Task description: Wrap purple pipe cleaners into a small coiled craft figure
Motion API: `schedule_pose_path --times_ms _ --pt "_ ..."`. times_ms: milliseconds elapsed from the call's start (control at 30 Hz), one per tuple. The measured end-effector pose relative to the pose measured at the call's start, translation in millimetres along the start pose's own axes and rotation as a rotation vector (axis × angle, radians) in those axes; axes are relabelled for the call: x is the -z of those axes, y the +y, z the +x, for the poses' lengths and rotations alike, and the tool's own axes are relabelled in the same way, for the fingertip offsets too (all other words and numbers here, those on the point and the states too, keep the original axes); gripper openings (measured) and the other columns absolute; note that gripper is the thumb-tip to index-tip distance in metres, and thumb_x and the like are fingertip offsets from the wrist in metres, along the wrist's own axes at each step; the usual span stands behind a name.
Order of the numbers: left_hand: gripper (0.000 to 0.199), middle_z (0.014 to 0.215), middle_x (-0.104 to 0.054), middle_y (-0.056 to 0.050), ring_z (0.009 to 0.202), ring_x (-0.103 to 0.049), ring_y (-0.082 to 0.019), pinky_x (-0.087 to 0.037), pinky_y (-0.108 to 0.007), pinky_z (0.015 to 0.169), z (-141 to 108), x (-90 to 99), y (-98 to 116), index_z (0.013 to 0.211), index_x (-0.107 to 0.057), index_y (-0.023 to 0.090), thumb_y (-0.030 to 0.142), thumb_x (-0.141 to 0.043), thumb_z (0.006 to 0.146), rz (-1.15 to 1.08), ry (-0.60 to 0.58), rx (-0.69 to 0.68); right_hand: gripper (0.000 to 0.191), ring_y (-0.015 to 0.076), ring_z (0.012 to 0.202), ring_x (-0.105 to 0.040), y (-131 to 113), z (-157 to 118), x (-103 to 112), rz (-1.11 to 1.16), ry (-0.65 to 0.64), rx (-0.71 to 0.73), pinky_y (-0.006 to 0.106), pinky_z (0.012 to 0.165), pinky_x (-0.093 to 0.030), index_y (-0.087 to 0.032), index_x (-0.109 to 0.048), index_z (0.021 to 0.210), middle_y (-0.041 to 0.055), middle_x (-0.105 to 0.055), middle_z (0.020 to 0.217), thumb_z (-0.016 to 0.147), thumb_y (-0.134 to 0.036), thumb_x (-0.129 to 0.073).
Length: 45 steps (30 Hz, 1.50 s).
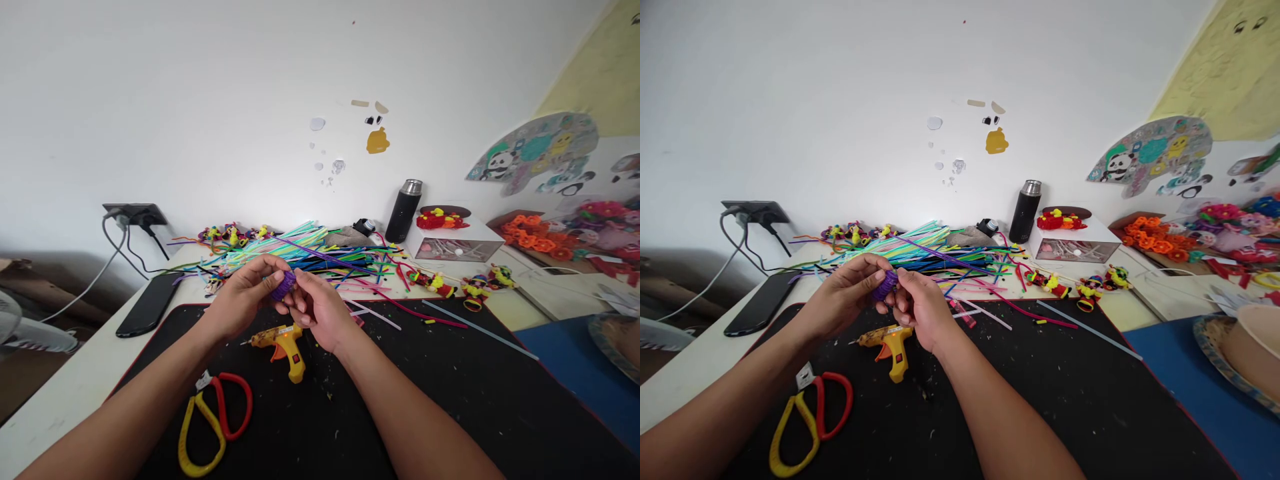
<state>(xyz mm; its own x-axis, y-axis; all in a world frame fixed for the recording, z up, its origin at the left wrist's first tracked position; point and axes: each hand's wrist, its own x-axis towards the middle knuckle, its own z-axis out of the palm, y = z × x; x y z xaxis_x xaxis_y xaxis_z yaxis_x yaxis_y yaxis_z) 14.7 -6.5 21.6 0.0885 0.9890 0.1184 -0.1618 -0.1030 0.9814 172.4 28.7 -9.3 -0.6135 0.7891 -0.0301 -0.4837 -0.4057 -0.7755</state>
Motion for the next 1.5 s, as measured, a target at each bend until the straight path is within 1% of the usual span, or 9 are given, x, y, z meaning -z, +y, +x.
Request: schedule_pose_path --times_ms 233,533,633,800,867,933,1033,1200,1500 --pt "0.032 0.075 -0.075 -0.003 0.063 -0.072 -0.017 -0.059 -0.023 0.055 0.4 -2.5 0.3 0.098 -0.068 0.019 0.043 -0.086 0.086 -0.011 -0.01 0.023 0.054 0.0048 0.037 -0.033 0.7 0.2 -0.4 -0.021 0.02 0.017 0.022 0.038 -0.013 -0.02 -0.052 0.068 -0.0063 -0.05 0.054 0.079 -0.064 -0.081" --pt "0.035 0.071 -0.07 0.0 0.059 -0.068 -0.015 -0.058 -0.02 0.048 0.3 -7.6 -1.7 0.095 -0.068 0.02 0.041 -0.091 0.08 -0.091 0.047 0.056 0.055 0.0046 0.036 -0.035 2.8 1.0 -0.2 -0.035 0.023 0.033 0.021 0.038 -0.015 -0.02 -0.052 0.069 -0.006 -0.052 0.054 0.079 -0.066 -0.08" --pt "0.032 0.073 -0.072 -0.001 0.063 -0.07 -0.015 -0.061 -0.02 0.052 -0.1 -8.2 -2.0 0.096 -0.069 0.019 0.039 -0.09 0.082 -0.112 0.037 0.06 0.055 0.0045 0.036 -0.035 1.7 0.9 -0.4 -0.026 0.031 0.037 0.021 0.037 -0.016 -0.02 -0.05 0.068 -0.0064 -0.052 0.054 0.078 -0.064 -0.082" --pt "0.032 0.083 -0.074 -0.003 0.073 -0.075 -0.017 -0.068 -0.027 0.065 -1.4 -6.6 -0.2 0.102 -0.07 0.02 0.04 -0.087 0.085 -0.134 0.026 0.076 0.056 0.0041 0.038 -0.031 0.3 1.0 -0.3 -0.011 0.038 0.06 0.021 0.037 -0.016 -0.021 -0.047 0.067 -0.0083 -0.044 0.052 0.078 -0.063 -0.083" --pt "0.031 0.089 -0.074 -0.003 0.078 -0.076 -0.018 -0.069 -0.028 0.07 -1.6 -6.1 0.9 0.103 -0.07 0.019 0.035 -0.088 0.084 -0.134 0.013 0.082 0.056 0.0044 0.038 -0.031 0.5 1.3 0.3 -0.008 0.041 0.063 0.021 0.037 -0.016 -0.021 -0.048 0.068 -0.0092 -0.041 0.052 0.077 -0.063 -0.084" --pt "0.029 0.092 -0.073 -0.002 0.079 -0.076 -0.017 -0.069 -0.028 0.071 -1.5 -6.0 1.3 0.103 -0.07 0.019 0.03 -0.089 0.084 -0.13 -0.012 0.082 0.055 0.0045 0.038 -0.032 0.8 1.5 1.0 -0.013 0.046 0.06 0.021 0.037 -0.016 -0.021 -0.049 0.069 -0.0095 -0.041 0.052 0.077 -0.063 -0.084" --pt "0.026 0.091 -0.072 -0.001 0.077 -0.076 -0.017 -0.069 -0.028 0.068 -0.8 -6.6 0.2 0.103 -0.068 0.02 0.027 -0.087 0.086 -0.136 -0.02 0.064 0.055 0.0042 0.038 -0.033 1.3 1.9 1.7 -0.021 0.052 0.056 0.02 0.037 -0.017 -0.02 -0.051 0.07 -0.0088 -0.044 0.053 0.076 -0.064 -0.084" --pt "0.025 0.089 -0.073 -0.001 0.073 -0.077 -0.017 -0.068 -0.027 0.064 -0.2 -7.8 -2.4 0.102 -0.066 0.021 0.026 -0.085 0.087 -0.141 -0.013 0.054 0.057 0.0046 0.039 -0.033 2.1 2.7 1.6 -0.012 0.057 0.059 0.02 0.037 -0.018 -0.021 -0.048 0.067 -0.0077 -0.046 0.053 0.076 -0.063 -0.085" --pt "0.028 0.085 -0.075 -0.002 0.071 -0.077 -0.018 -0.069 -0.027 0.063 0.5 -6.8 -5.3 0.104 -0.071 0.018 0.029 -0.088 0.084 -0.14 0.013 0.059 0.058 0.0044 0.039 -0.033 6.1 4.6 1.7 0.005 0.08 0.061 0.019 0.036 -0.019 -0.021 -0.048 0.068 -0.0093 -0.044 0.051 0.074 -0.064 -0.086"
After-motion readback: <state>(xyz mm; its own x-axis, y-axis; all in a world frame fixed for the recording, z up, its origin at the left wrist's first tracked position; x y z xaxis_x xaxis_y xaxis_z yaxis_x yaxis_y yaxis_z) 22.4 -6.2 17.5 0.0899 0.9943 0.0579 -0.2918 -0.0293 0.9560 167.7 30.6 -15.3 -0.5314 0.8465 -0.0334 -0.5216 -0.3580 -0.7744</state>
